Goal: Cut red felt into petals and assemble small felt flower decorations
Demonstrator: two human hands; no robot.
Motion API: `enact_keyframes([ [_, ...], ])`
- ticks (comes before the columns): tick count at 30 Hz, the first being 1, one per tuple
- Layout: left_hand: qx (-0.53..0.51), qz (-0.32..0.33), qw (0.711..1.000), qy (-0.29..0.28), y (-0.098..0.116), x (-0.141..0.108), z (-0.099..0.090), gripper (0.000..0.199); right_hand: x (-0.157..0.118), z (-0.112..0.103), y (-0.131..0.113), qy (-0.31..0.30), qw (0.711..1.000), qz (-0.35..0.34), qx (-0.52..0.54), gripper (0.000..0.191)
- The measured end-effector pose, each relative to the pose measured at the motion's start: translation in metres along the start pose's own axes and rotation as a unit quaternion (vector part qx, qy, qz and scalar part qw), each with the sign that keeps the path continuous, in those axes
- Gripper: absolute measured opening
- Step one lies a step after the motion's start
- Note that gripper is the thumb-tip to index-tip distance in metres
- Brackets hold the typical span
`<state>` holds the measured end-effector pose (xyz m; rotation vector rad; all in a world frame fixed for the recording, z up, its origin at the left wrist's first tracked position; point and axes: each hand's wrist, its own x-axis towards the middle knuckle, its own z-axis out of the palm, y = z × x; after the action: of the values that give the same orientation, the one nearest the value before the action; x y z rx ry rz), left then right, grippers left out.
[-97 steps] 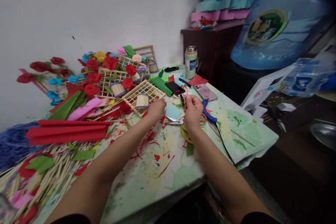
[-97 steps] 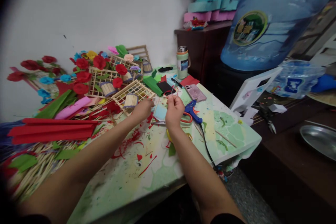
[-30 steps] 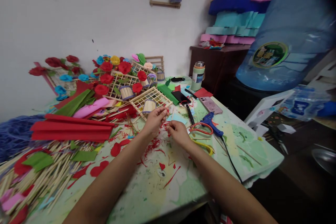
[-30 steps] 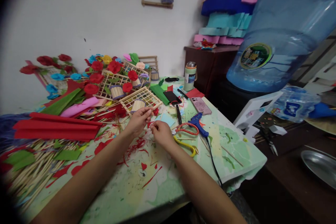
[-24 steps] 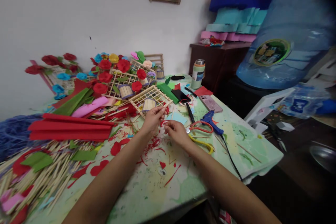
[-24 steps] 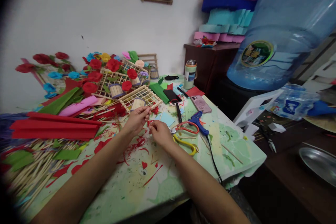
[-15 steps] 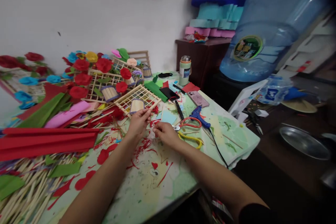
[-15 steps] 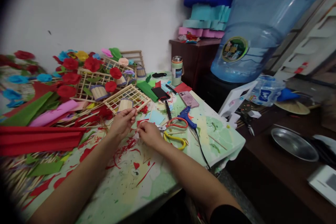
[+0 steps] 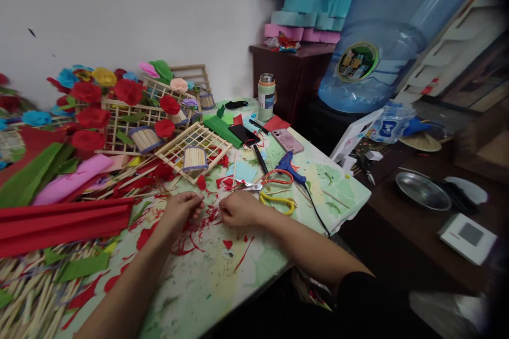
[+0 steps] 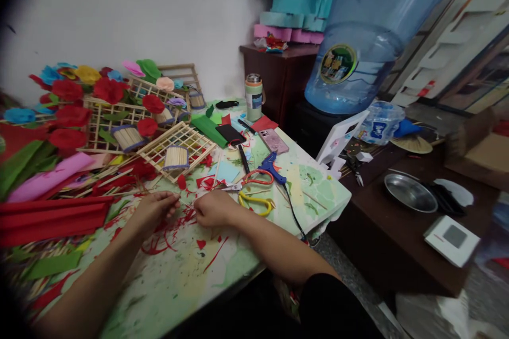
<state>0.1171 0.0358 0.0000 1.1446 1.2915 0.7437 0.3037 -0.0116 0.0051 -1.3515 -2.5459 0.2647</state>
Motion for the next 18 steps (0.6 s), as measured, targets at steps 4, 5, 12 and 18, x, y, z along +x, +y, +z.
enact_keyframes([
  [4,0.029,-0.03,0.999,-0.013,-0.006,0.001,-0.002,0.033,-0.003,-0.006,0.0,-0.025,0.999,-0.014,-0.019,0.032],
  [5,0.033,-0.034,0.999,-0.015,-0.007,0.002,-0.002,0.032,-0.004,-0.011,0.003,-0.021,0.999,-0.004,-0.026,0.036],
  [12,0.013,-0.038,0.999,-0.016,-0.015,0.004,0.002,0.032,0.005,-0.067,0.071,0.004,0.94,0.311,-0.14,0.026],
  [18,-0.006,-0.043,0.999,-0.023,-0.017,0.005,0.002,0.029,0.024,-0.069,0.115,-0.096,0.91,0.371,-0.155,0.032],
])
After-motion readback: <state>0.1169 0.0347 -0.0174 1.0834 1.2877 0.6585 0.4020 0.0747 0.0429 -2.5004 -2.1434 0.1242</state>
